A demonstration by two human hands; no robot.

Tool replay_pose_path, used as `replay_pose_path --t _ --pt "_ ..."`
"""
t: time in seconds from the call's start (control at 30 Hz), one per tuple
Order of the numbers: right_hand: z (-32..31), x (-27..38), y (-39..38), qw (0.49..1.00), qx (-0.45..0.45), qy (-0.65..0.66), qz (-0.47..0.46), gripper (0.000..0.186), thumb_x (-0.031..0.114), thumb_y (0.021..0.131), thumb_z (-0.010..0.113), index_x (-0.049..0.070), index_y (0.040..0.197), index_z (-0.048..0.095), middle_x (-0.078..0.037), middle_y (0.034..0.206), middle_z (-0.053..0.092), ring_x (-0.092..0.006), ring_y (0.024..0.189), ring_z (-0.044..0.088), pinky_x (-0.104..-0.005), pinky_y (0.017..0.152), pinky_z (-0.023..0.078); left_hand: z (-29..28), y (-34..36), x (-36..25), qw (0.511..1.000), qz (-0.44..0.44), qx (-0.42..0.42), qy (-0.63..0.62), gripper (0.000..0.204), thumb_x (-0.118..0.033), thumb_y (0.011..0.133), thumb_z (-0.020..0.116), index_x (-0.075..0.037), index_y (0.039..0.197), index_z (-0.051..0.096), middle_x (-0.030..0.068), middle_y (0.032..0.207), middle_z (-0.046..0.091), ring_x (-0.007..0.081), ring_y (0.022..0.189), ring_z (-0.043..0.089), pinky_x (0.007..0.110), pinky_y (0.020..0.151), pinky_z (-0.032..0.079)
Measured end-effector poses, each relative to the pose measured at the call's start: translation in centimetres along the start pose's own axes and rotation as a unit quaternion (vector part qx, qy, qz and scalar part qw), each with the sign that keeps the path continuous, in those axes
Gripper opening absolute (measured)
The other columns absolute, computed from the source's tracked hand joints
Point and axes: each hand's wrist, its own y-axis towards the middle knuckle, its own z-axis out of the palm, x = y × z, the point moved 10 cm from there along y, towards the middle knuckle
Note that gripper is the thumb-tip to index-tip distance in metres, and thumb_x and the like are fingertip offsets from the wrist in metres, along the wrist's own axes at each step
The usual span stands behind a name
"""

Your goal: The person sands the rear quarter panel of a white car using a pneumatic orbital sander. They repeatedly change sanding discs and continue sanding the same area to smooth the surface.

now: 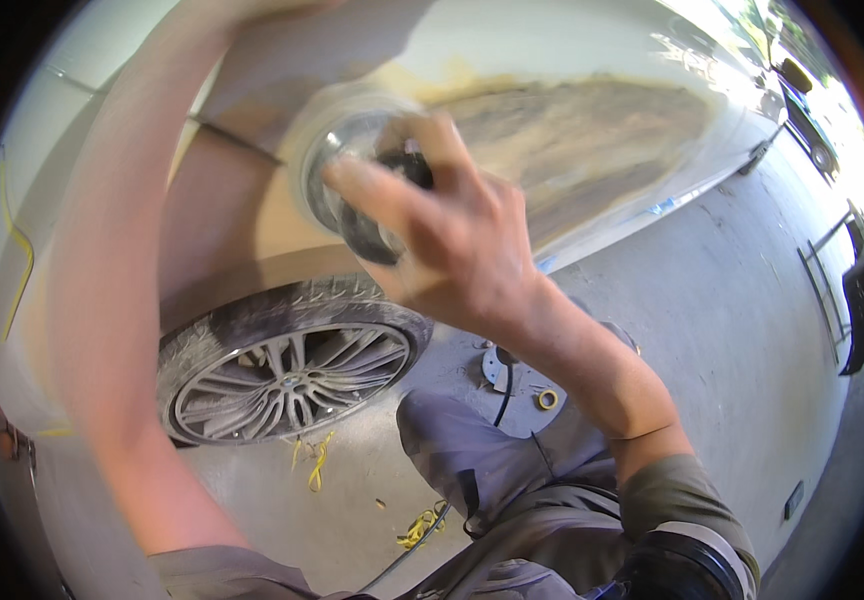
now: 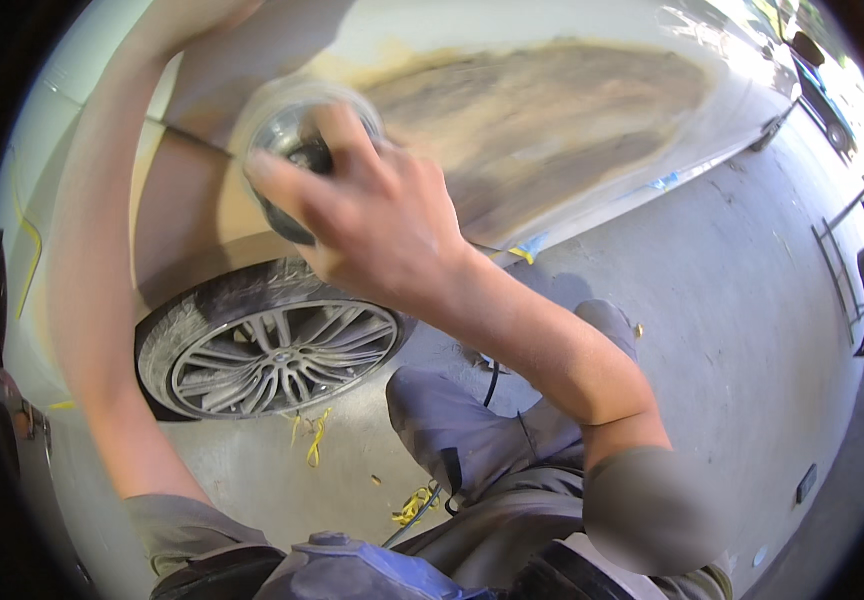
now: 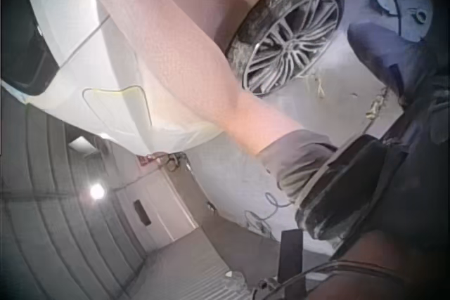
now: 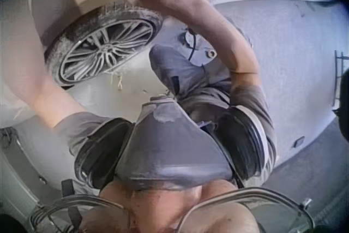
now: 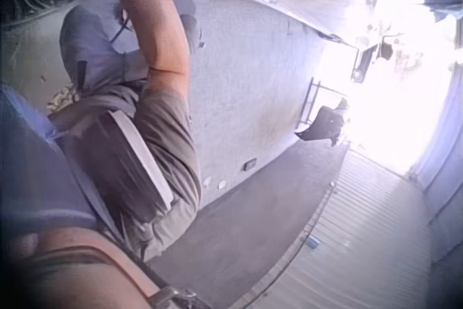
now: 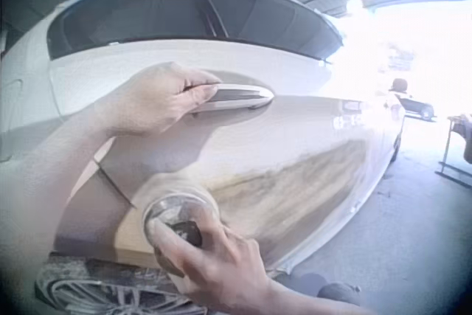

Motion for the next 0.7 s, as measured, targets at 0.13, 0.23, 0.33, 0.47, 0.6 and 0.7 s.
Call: replay_pose_path --t 0.13,0.23,0.33,0.47,0.6,0.7 --pt "-4.3 -7.6 -5.3 0.993 -0.091 -0.053 0.045 0.058 0.009 0.067 0.089 0.016 0.121 0.07 -0.013 0.115 0.062 -0.0282 0.096 0.071 -0.0369 0.07 0.06 0.1 -0.5 -2.3 0.999 0.004 -0.044 0.023 0.034 -0.025 0.108 0.054 0.001 0.125 0.069 0.0129 0.094 0.074 0.0203 0.085 0.068 0.034 0.08 0.054" --pt "-9.7 -16.5 -6.9 0.961 -0.176 -0.087 0.193 0.049 0.014 0.073 0.086 0.009 0.119 0.069 -0.016 0.114 0.067 -0.0324 0.104 0.068 -0.0414 0.089 0.057 0.6 1.0 -1.6 0.996 -0.044 -0.023 -0.077 0.034 -0.024 0.109 0.053 0.001 0.125 0.069 0.0091 0.096 0.074 0.0164 0.087 0.066 0.03 0.08 0.053" --pt "-12.4 -21.6 -8.1 0.924 -0.222 -0.07 0.304 0.051 0.012 0.073 0.087 0.008 0.12 0.068 -0.014 0.113 0.068 -0.0224 0.096 0.069 -0.0369 0.075 0.058 0.8 1.0 -2.3 0.997 -0.064 -0.017 -0.037 0.034 -0.023 0.109 0.053 0.003 0.123 0.07 0.0049 0.095 0.072 0.0133 0.086 0.064 0.028 0.079 0.051" --pt "-8.4 -13.4 -4.3 0.977 -0.153 -0.088 0.12 0.056 0.014 0.071 0.087 0.013 0.123 0.067 -0.014 0.113 0.065 -0.0248 0.096 0.07 -0.0394 0.071 0.06 0.5 0.4 -0.8 0.996 -0.069 -0.048 -0.019 0.038 -0.031 0.108 0.053 0.0 0.125 0.07 0.006 0.101 0.072 0.0146 0.092 0.064 0.028 0.085 0.049" --pt "-1.8 -4.6 -1.6 0.997 -0.019 0.017 0.071 0.045 0.019 0.078 0.075 0.026 0.122 0.068 -0.017 0.114 0.057 -0.032 0.086 0.07 -0.0425 0.062 0.059 0.8 0.4 2.8 0.994 -0.106 -0.015 0.008 0.04 -0.023 0.11 0.054 0.0 0.141 0.062 0.0068 0.128 0.071 0.0099 0.115 0.061 0.025 0.104 0.044" --pt "-3.0 -5.3 -1.6 0.997 -0.047 0.039 0.05 0.037 0.022 0.084 0.068 0.026 0.12 0.067 -0.018 0.114 0.056 -0.0337 0.08 0.071 -0.0413 0.06 0.059 0.4 0.1 3.7 0.995 -0.096 -0.029 -0.005 0.041 -0.031 0.108 0.057 -0.001 0.135 0.066 0.0055 0.117 0.075 0.0116 0.107 0.065 0.026 0.096 0.048"
